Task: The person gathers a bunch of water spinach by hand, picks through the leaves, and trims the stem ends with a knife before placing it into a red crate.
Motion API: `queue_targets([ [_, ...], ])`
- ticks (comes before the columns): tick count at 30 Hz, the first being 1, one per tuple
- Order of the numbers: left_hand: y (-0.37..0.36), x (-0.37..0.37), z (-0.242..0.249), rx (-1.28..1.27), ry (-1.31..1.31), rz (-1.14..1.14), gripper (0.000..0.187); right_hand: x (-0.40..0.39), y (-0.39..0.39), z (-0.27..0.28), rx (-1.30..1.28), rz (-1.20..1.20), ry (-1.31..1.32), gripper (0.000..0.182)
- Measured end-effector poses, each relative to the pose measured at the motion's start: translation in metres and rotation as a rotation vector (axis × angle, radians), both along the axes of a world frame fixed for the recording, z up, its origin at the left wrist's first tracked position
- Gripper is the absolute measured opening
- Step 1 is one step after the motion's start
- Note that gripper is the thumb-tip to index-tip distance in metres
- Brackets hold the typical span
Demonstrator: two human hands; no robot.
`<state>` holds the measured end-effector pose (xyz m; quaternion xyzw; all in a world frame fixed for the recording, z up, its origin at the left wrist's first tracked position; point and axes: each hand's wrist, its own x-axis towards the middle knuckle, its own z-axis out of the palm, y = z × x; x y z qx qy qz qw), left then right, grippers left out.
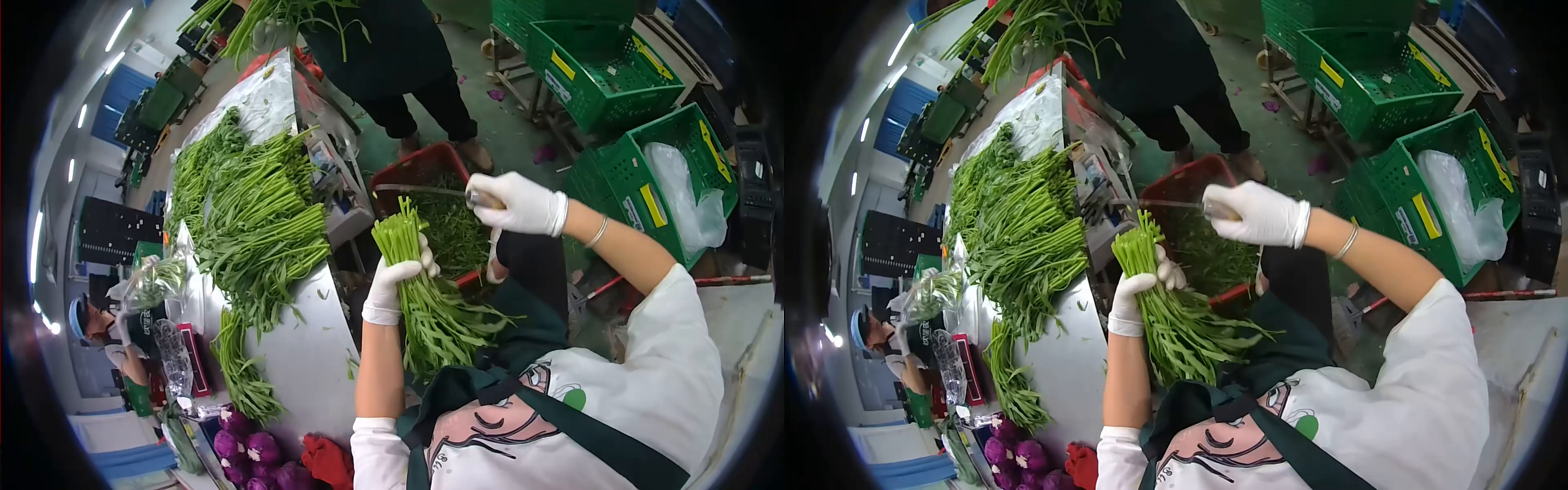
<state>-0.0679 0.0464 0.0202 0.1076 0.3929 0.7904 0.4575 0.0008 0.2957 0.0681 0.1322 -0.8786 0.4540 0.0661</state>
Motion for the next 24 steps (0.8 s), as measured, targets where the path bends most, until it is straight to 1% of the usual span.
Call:
queue_targets([
  [1,0.001,-0.001,-0.001,0.092,-0.004,-0.055,0.044,0.005,-0.004,0.0,0.043,-0.004,-0.05,0.017],
  [2,0.0,-0.001,-0.001,0.082,-0.007,-0.073,0.048,0.007,-0.01,0.001,0.03,-0.008,-0.047,0.017],
  [3,0.0,-0.002,-0.005,0.129,-0.01,-0.1,0.049,0.007,-0.016,0.003,0.018,-0.01,-0.044,0.018],
  [4,0.0,-0.004,-0.009,0.176,-0.013,-0.126,0.05,0.004,-0.021,-0.002,0.01,0.001,0.022,0.019],
  [6,-0.002,-0.006,-0.008,0.221,0.016,-0.165,0.051,-0.005,-0.029,0.0,0.006,0.032,0.051,0.019],
  [9,-0.002,-0.009,-0.009,0.366,0.011,-0.229,0.047,-0.021,-0.045,-0.007,0.013,0.059,0.13,0.019],
  [10,-0.002,-0.007,-0.006,0.441,-0.071,-0.229,0.042,-0.028,-0.05,-0.012,0.053,0.048,0.153,0.018],
  [11,-0.001,-0.006,-0.007,0.552,-0.086,-0.22,0.038,-0.036,-0.052,-0.027,0.096,0.038,0.174,0.017],
  [13,-0.006,0.001,-0.005,0.662,-0.203,-0.066,0.036,-0.048,-0.029,-0.069,0.226,0.075,0.104,0.017],
  [14,-0.009,0.002,-0.001,0.671,-0.18,-0.026,0.033,-0.041,-0.016,-0.09,0.184,0.096,0.108,0.017],
  [15,-0.014,-0.002,0.001,0.669,-0.119,-0.048,0.033,-0.032,-0.008,-0.096,0.141,0.069,-0.032,0.016],
  [16,-0.018,-0.006,0.003,0.643,-0.1,-0.046,0.033,-0.026,-0.008,-0.1,0.002,-0.015,-0.021,0.016],
  [17,-0.022,-0.004,0.004,0.609,-0.097,-0.04,0.033,-0.019,-0.009,-0.081,-0.071,-0.06,-0.114,0.018],
  [19,-0.019,-0.004,0.003,0.585,-0.096,-0.055,0.036,-0.016,-0.019,-0.058,-0.24,-0.1,-0.084,0.017],
  [20,-0.017,-0.002,0.003,0.557,-0.085,-0.052,0.036,-0.016,-0.024,-0.046,-0.281,-0.057,-0.102,0.016],
  [21,-0.014,-0.001,0.006,0.533,-0.071,-0.054,0.037,-0.015,-0.033,-0.035,-0.341,-0.039,-0.005,0.017],
  [23,-0.008,-0.002,0.015,0.552,0.011,-0.145,0.037,-0.01,-0.041,-0.002,-0.144,0.006,-0.001,0.017],
  [24,-0.006,-0.001,0.017,0.559,0.052,-0.188,0.038,-0.014,-0.048,0.0,-0.18,0.024,0.207,0.012],
])
